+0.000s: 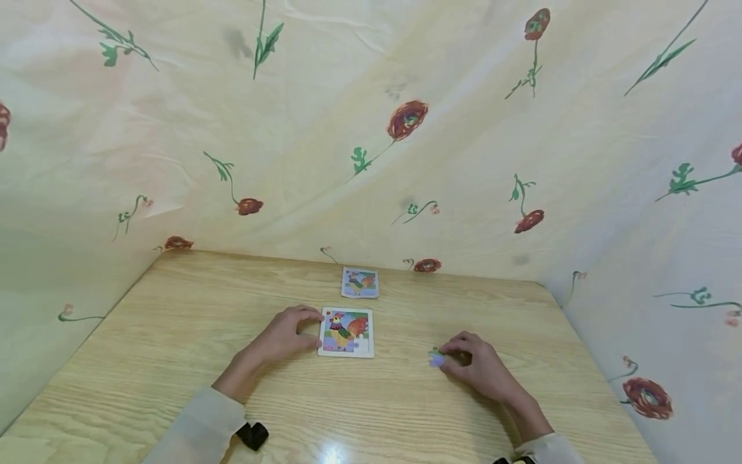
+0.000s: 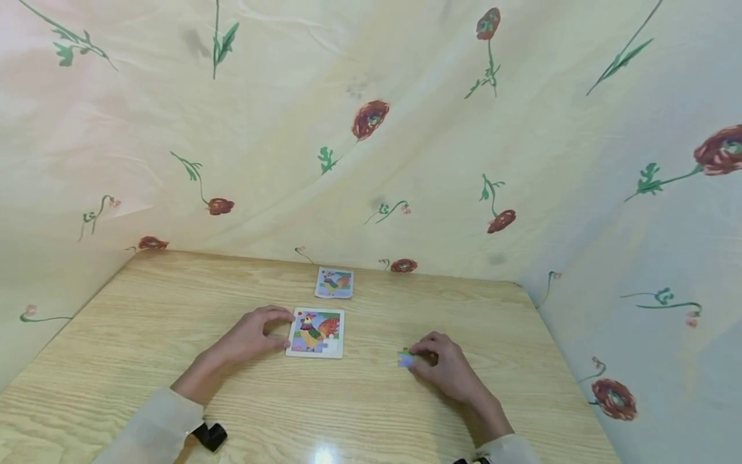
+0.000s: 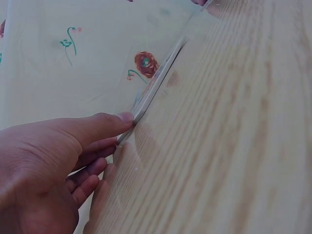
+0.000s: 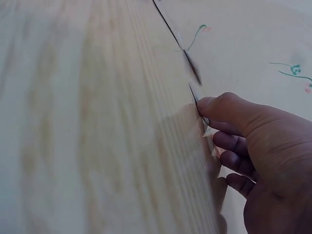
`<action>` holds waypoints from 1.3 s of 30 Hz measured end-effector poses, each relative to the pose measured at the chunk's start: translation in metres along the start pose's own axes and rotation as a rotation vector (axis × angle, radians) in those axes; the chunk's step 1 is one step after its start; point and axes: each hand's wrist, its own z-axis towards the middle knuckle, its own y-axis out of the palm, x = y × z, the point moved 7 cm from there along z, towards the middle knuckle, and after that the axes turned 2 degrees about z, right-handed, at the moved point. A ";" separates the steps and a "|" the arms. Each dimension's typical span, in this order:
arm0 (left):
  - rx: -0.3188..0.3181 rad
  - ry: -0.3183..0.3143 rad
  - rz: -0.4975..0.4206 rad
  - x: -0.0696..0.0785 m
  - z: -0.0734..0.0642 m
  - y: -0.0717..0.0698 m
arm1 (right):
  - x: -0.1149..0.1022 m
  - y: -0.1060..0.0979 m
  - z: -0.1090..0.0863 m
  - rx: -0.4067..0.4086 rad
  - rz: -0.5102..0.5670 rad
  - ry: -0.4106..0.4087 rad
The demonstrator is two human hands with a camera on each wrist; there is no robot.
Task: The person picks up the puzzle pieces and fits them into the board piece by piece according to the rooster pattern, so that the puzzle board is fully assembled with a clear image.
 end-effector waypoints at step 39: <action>-0.002 -0.016 -0.028 -0.002 0.002 0.000 | -0.079 0.072 0.065 -0.025 0.105 -0.110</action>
